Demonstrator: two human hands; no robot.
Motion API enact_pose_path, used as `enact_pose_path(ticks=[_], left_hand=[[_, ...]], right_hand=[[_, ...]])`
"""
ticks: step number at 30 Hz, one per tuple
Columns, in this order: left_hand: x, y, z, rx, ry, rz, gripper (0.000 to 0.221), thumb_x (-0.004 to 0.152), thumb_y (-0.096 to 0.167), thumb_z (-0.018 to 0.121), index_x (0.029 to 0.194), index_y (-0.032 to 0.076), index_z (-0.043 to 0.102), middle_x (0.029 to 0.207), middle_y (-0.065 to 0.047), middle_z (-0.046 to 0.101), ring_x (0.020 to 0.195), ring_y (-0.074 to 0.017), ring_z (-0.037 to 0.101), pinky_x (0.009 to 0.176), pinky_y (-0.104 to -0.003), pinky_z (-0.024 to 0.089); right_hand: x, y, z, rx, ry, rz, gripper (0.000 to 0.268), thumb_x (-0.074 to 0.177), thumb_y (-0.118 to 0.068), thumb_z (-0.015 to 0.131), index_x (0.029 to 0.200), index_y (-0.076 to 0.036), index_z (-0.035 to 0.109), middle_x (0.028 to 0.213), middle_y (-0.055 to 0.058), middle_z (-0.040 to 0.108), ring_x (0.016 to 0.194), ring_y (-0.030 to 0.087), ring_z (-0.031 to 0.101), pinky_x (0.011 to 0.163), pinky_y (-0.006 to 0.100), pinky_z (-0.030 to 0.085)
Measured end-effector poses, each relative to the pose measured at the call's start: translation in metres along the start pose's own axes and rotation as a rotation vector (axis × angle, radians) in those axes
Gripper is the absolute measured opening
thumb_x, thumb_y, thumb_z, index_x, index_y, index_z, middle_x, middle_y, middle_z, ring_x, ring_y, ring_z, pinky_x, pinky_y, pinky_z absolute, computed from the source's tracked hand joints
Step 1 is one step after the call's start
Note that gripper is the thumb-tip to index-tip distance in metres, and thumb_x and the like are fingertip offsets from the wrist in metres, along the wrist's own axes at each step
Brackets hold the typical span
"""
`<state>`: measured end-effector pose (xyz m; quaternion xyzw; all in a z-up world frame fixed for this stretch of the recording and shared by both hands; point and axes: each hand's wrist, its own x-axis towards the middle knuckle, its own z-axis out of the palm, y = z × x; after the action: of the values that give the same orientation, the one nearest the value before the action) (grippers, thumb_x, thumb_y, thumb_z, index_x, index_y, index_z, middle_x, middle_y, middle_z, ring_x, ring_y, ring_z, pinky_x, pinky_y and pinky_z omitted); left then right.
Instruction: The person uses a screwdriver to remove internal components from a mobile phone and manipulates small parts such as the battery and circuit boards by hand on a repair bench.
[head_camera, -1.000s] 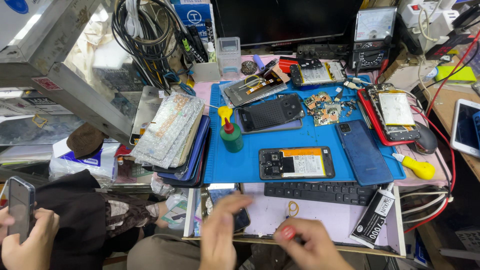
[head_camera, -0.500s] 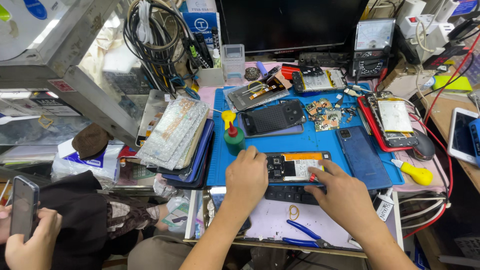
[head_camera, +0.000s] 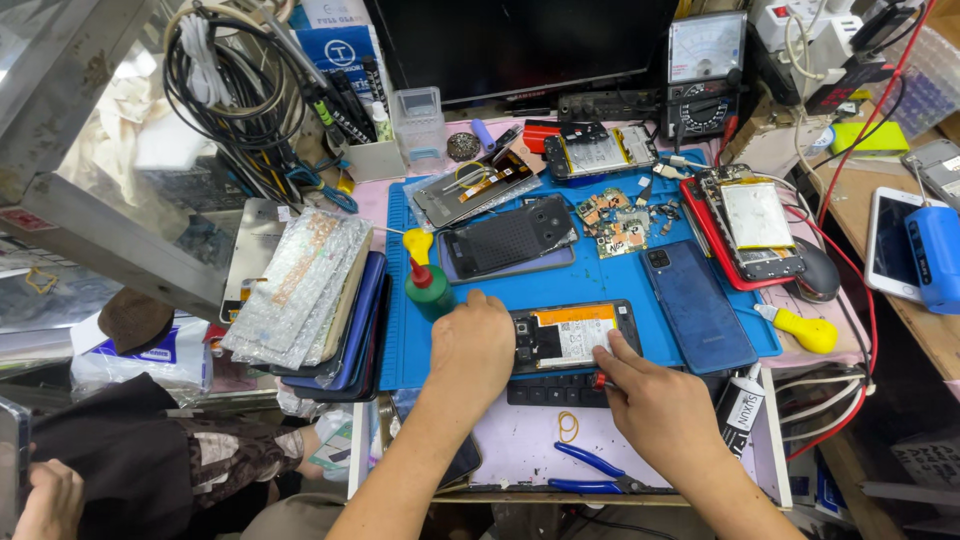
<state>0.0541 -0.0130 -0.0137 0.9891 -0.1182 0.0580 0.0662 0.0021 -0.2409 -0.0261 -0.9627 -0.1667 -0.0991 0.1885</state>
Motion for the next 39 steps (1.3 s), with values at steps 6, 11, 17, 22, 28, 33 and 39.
enact_pose_path(ticks=[6,11,17,22,28,33,39], left_hand=[[0.007,-0.002,0.003,-0.019,-0.111,-0.061,0.019,0.082,0.007,0.06,0.096,-0.004,0.065,0.1,-0.023,0.066,0.082,-0.0341,0.073,0.066,-0.044,0.06],[0.01,-0.004,0.001,-0.038,-0.129,-0.055,0.02,0.085,0.008,0.058,0.098,-0.006,0.064,0.101,-0.024,0.066,0.082,-0.0357,0.073,0.069,-0.045,0.06],[0.009,-0.004,-0.014,-0.09,-0.059,-0.078,0.022,0.082,0.01,0.06,0.097,-0.006,0.062,0.101,-0.024,0.066,0.083,-0.0372,0.073,0.07,-0.047,0.059],[0.029,0.017,-0.017,-0.344,0.066,0.102,0.021,0.08,0.01,0.064,0.095,-0.005,0.06,0.095,-0.026,0.067,0.084,-0.0433,0.069,0.071,-0.051,0.056],[0.079,0.038,0.005,-0.595,0.019,0.194,0.011,0.085,0.006,0.062,0.094,-0.001,0.063,0.09,-0.023,0.071,0.086,-0.0427,0.069,0.077,-0.051,0.054],[0.082,0.034,0.0,-0.655,0.014,0.19,0.01,0.083,0.007,0.065,0.092,0.003,0.068,0.09,-0.019,0.074,0.085,-0.0391,0.071,0.077,-0.048,0.056],[0.06,0.023,-0.041,-0.479,0.13,0.176,0.011,0.085,0.014,0.069,0.089,0.004,0.069,0.09,-0.015,0.073,0.085,-0.0385,0.07,0.075,-0.05,0.054]], right_hand=[[0.0,0.002,0.001,0.073,0.034,0.015,0.045,0.071,-0.01,0.074,0.116,-0.012,0.075,0.127,0.012,0.07,0.073,0.03,0.075,0.065,0.04,0.06],[0.001,0.001,0.0,0.098,0.021,0.028,0.045,0.071,-0.008,0.074,0.115,-0.012,0.075,0.129,0.011,0.069,0.071,0.029,0.074,0.063,0.039,0.06],[0.001,0.002,-0.002,0.099,0.024,0.015,0.045,0.071,-0.008,0.074,0.115,-0.011,0.076,0.127,0.012,0.069,0.07,0.029,0.074,0.062,0.039,0.059],[0.0,0.003,0.001,0.075,0.012,0.012,0.045,0.07,-0.009,0.073,0.115,-0.01,0.076,0.127,0.014,0.069,0.068,0.03,0.074,0.061,0.04,0.059],[0.001,0.004,0.0,0.112,0.048,0.011,0.042,0.071,-0.008,0.072,0.112,-0.012,0.078,0.124,0.013,0.071,0.07,0.03,0.074,0.063,0.04,0.059],[0.0,0.007,0.001,0.141,0.061,0.03,0.039,0.072,-0.008,0.073,0.11,-0.012,0.078,0.125,0.012,0.071,0.068,0.03,0.074,0.062,0.039,0.06],[0.002,0.005,-0.001,0.156,0.048,0.024,0.042,0.071,-0.006,0.071,0.112,-0.011,0.077,0.125,0.012,0.071,0.068,0.029,0.074,0.062,0.039,0.059]])
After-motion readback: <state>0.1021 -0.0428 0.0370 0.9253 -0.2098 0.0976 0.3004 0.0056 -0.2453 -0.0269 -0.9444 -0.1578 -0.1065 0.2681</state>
